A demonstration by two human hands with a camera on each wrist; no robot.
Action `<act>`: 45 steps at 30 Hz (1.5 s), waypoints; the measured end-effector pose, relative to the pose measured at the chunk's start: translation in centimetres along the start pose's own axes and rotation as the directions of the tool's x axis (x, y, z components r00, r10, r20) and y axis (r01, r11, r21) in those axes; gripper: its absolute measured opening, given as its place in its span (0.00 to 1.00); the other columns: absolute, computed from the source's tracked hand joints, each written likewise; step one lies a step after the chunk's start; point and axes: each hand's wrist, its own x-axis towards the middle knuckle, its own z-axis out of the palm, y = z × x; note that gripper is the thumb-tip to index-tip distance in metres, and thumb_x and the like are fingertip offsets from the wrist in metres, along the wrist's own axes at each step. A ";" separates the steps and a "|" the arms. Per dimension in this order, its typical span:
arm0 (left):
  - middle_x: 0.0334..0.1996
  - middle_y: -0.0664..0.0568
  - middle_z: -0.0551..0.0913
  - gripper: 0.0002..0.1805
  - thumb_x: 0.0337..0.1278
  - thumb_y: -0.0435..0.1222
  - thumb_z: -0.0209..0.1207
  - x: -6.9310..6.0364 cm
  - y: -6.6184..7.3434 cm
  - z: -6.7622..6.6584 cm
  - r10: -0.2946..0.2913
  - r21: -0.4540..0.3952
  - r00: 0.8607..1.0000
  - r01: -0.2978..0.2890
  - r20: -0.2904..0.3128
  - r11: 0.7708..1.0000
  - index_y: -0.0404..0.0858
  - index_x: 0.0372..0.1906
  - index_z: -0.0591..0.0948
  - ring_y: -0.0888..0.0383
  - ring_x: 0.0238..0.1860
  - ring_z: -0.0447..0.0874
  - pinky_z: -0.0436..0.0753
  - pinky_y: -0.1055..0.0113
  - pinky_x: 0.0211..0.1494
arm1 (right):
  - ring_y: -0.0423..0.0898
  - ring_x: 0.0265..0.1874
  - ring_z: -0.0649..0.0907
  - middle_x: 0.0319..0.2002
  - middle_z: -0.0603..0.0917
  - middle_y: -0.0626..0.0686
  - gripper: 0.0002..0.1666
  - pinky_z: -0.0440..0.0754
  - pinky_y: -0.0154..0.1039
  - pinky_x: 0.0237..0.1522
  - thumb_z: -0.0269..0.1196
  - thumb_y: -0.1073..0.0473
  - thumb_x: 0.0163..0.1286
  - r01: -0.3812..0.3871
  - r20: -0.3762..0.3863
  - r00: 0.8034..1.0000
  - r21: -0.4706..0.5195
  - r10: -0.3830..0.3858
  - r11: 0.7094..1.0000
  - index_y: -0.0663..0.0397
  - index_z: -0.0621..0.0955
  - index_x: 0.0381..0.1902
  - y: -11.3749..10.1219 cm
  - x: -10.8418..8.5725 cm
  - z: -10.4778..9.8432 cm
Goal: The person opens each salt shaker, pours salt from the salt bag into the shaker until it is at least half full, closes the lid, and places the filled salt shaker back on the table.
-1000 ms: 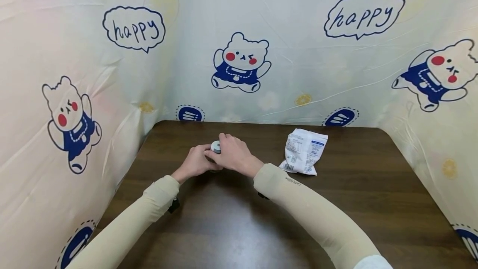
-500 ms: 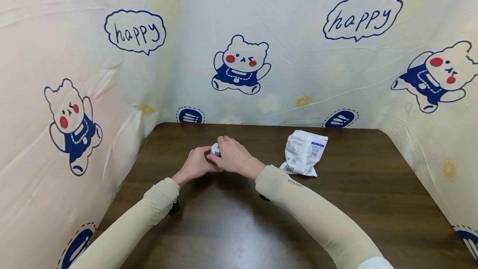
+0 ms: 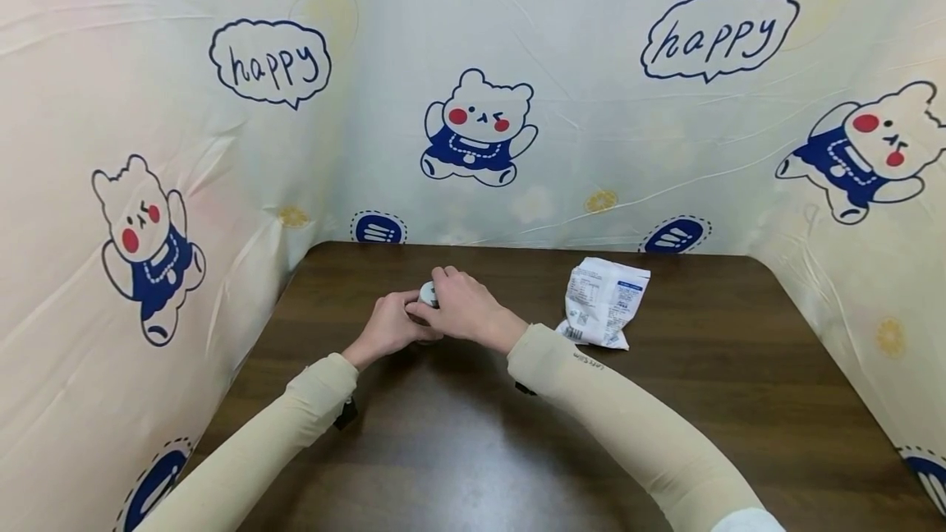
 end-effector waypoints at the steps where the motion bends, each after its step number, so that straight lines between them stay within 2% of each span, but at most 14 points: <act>1: 0.45 0.52 0.90 0.26 0.47 0.40 0.83 0.0 0.0 0.0 0.002 0.000 1.000 -0.002 0.001 1.000 0.39 0.53 0.88 0.54 0.45 0.87 0.85 0.51 0.53 | 0.46 0.37 0.80 0.45 0.80 0.55 0.33 0.84 0.38 0.41 0.63 0.38 0.78 -0.015 -0.011 1.000 0.011 0.015 1.000 0.63 0.77 0.58 -0.1 0.0 -0.1; 10: 0.48 0.53 0.89 0.29 0.45 0.40 0.84 -0.1 0.0 0.0 0.022 0.010 1.000 -0.022 0.016 1.000 0.40 0.55 0.87 0.53 0.48 0.85 0.83 0.48 0.57 | 0.46 0.33 0.81 0.41 0.80 0.54 0.31 0.83 0.35 0.36 0.65 0.40 0.77 -0.047 -0.016 0.999 0.046 0.048 0.998 0.64 0.78 0.56 -0.3 0.1 -0.4; 16: 0.48 0.52 0.90 0.29 0.45 0.37 0.84 -0.1 -0.3 0.1 0.027 -0.004 1.000 -0.027 0.015 1.000 0.38 0.56 0.86 0.52 0.49 0.86 0.83 0.48 0.57 | 0.46 0.35 0.80 0.43 0.81 0.55 0.30 0.85 0.36 0.40 0.65 0.42 0.78 -0.028 0.006 1.000 0.028 0.028 0.999 0.63 0.78 0.57 -0.2 0.2 -0.4; 22: 0.48 0.52 0.90 0.29 0.45 0.37 0.84 0.0 -0.7 0.1 0.021 -0.030 0.999 -0.020 0.026 0.999 0.39 0.55 0.87 0.52 0.48 0.87 0.84 0.49 0.56 | 0.46 0.39 0.80 0.47 0.81 0.56 0.26 0.84 0.37 0.46 0.63 0.45 0.80 0.060 0.036 0.998 -0.015 -0.060 0.998 0.63 0.78 0.60 0.3 0.3 -0.5; 26: 0.50 0.51 0.90 0.30 0.45 0.38 0.84 0.0 -0.8 0.0 0.029 -0.027 0.999 -0.029 0.025 0.999 0.39 0.56 0.87 0.51 0.52 0.88 0.83 0.48 0.57 | 0.48 0.45 0.79 0.53 0.80 0.57 0.23 0.81 0.39 0.52 0.61 0.51 0.81 0.151 0.072 0.987 -0.063 -0.147 0.986 0.62 0.77 0.62 0.6 0.4 -0.7; 29: 0.50 0.51 0.90 0.30 0.45 0.37 0.84 0.0 -0.8 0.0 0.028 -0.019 0.999 -0.028 0.021 0.999 0.38 0.56 0.87 0.50 0.52 0.88 0.83 0.48 0.57 | 0.49 0.48 0.78 0.56 0.79 0.58 0.23 0.80 0.40 0.55 0.62 0.53 0.81 0.189 0.092 0.979 -0.078 -0.182 0.979 0.62 0.76 0.65 0.6 0.4 -0.9; 32: 0.50 0.51 0.90 0.30 0.45 0.37 0.84 0.0 -0.8 0.0 0.014 -0.013 1.000 -0.014 0.020 1.000 0.38 0.57 0.87 0.51 0.51 0.88 0.84 0.49 0.56 | 0.48 0.46 0.79 0.54 0.79 0.57 0.27 0.81 0.39 0.51 0.64 0.47 0.79 0.162 0.079 0.984 -0.042 -0.158 0.986 0.61 0.76 0.65 0.5 0.3 -1.0; 37: 0.48 0.52 0.90 0.29 0.45 0.36 0.84 0.1 -0.6 0.1 0.002 0.007 1.000 -0.002 0.020 1.000 0.38 0.56 0.87 0.52 0.49 0.88 0.84 0.50 0.54 | 0.45 0.36 0.80 0.44 0.80 0.53 0.33 0.81 0.37 0.39 0.63 0.34 0.76 0.067 0.020 0.998 -0.002 -0.067 0.998 0.59 0.78 0.56 0.3 0.1 -0.7; 41: 0.47 0.51 0.90 0.28 0.44 0.35 0.84 0.1 -0.4 0.2 -0.002 0.002 1.000 0.001 0.018 1.000 0.37 0.54 0.88 0.51 0.49 0.87 0.84 0.49 0.55 | 0.45 0.33 0.80 0.40 0.81 0.52 0.31 0.81 0.37 0.36 0.62 0.34 0.77 0.033 -0.005 0.999 -0.031 -0.033 0.999 0.59 0.80 0.52 0.2 0.1 -0.6; 45: 0.46 0.52 0.90 0.28 0.44 0.35 0.84 0.0 -0.2 0.2 -0.012 -0.013 1.000 0.012 0.022 1.000 0.38 0.54 0.87 0.53 0.47 0.87 0.84 0.49 0.54 | 0.45 0.33 0.80 0.40 0.81 0.52 0.28 0.81 0.36 0.36 0.63 0.38 0.78 0.049 0.006 0.999 -0.045 -0.049 0.998 0.60 0.80 0.52 0.2 0.1 -0.6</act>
